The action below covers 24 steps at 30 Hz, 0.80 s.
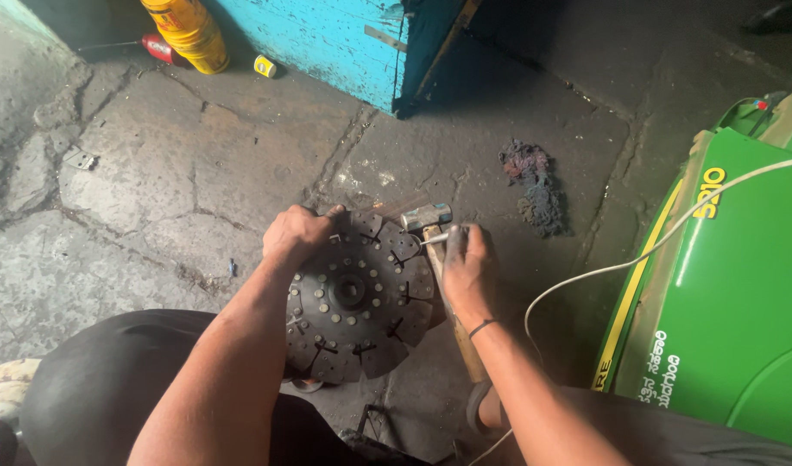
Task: The person cleans a small metal pin with a rag, then uses a hammer and a pin to repeatedly strike and adjust components on a circular mechanical part resting on a wooden block. The person continues hammering various points on the part throughout the clip.
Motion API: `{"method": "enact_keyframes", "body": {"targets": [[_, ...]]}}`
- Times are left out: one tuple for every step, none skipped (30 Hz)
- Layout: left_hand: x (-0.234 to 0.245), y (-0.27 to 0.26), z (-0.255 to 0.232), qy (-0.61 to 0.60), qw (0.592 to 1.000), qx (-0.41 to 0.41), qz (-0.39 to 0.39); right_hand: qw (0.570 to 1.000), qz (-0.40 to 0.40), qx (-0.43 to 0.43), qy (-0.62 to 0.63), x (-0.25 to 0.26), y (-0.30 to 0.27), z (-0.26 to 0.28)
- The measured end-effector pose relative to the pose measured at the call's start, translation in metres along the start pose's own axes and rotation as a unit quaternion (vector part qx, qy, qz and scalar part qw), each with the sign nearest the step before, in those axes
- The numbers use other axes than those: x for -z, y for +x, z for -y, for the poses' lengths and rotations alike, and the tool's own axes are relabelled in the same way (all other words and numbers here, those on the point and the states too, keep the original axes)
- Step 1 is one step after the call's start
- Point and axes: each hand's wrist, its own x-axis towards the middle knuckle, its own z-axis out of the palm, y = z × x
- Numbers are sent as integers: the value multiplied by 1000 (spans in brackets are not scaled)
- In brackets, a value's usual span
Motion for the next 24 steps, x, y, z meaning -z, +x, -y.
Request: {"method": "enact_keyframes", "body": {"targets": [[-1,0,0,-3,1000,3,4,1000,-17,18,-19,-2,-5,3],[-1,0,1,-4,1000,2,-1,998,-34,36,-37,-6,-9,5],[0,2,2,-5,1000,0,-5,996,-52,54,-56,-8,-12,6],[0,3,2,-6,1000,-2,-10,996,-53,38,-53,-8,-15,7],[0,5,3,-9,1000,-3,-11,997,-55,23,-48,-9,-17,8],[0,6,4,-13,1000,-3,-13,997,-56,8,-43,-9,-17,10],[-2,8,6,-16,1000,-2,-13,998,-62,-3,-28,-7,-16,11],[-3,10,8,-20,1000,-5,-15,998,-68,-13,-13,-4,-12,12],[-4,13,9,-25,1000,-8,-16,997,-74,-23,2,-1,-8,14],[-4,15,10,-31,999,-11,-18,998,-63,19,1,2,-6,16],[-5,18,11,-36,999,-7,-11,997,-54,61,-3,7,-3,17],[-4,20,12,-40,999,-4,-3,994,-45,102,-6,12,-2,18],[-3,23,11,-46,999,-2,3,992,-28,121,-17,14,0,19],[-2,26,11,-60,998,-5,14,990,-12,138,-29,15,1,20],[-1,28,16,-73,997,-4,25,987,9,156,-39,14,0,21],[-1,32,22,-87,996,-3,35,995,37,91,-21,14,1,20],[-2,37,29,-74,996,-35,24,997,67,26,-3,14,3,20],[-3,44,38,-60,996,-66,13,994,97,-39,15,13,4,19],[-5,51,47,-46,994,-99,4,986,133,-77,64,11,2,18],[-6,57,59,-13,991,-131,-16,973,169,-114,112,7,0,17],[-6,63,72,20,986,-164,-35,954,203,-152,159,5,-2,15],[-5,68,83,54,977,-197,-55,977,185,-14,101,4,-3,13],[-2,72,91,48,975,-205,-64,978,164,125,39,3,-4,12],[1,74,98,43,973,-214,-74,955,140,261,-24,2,-6,12]]}}
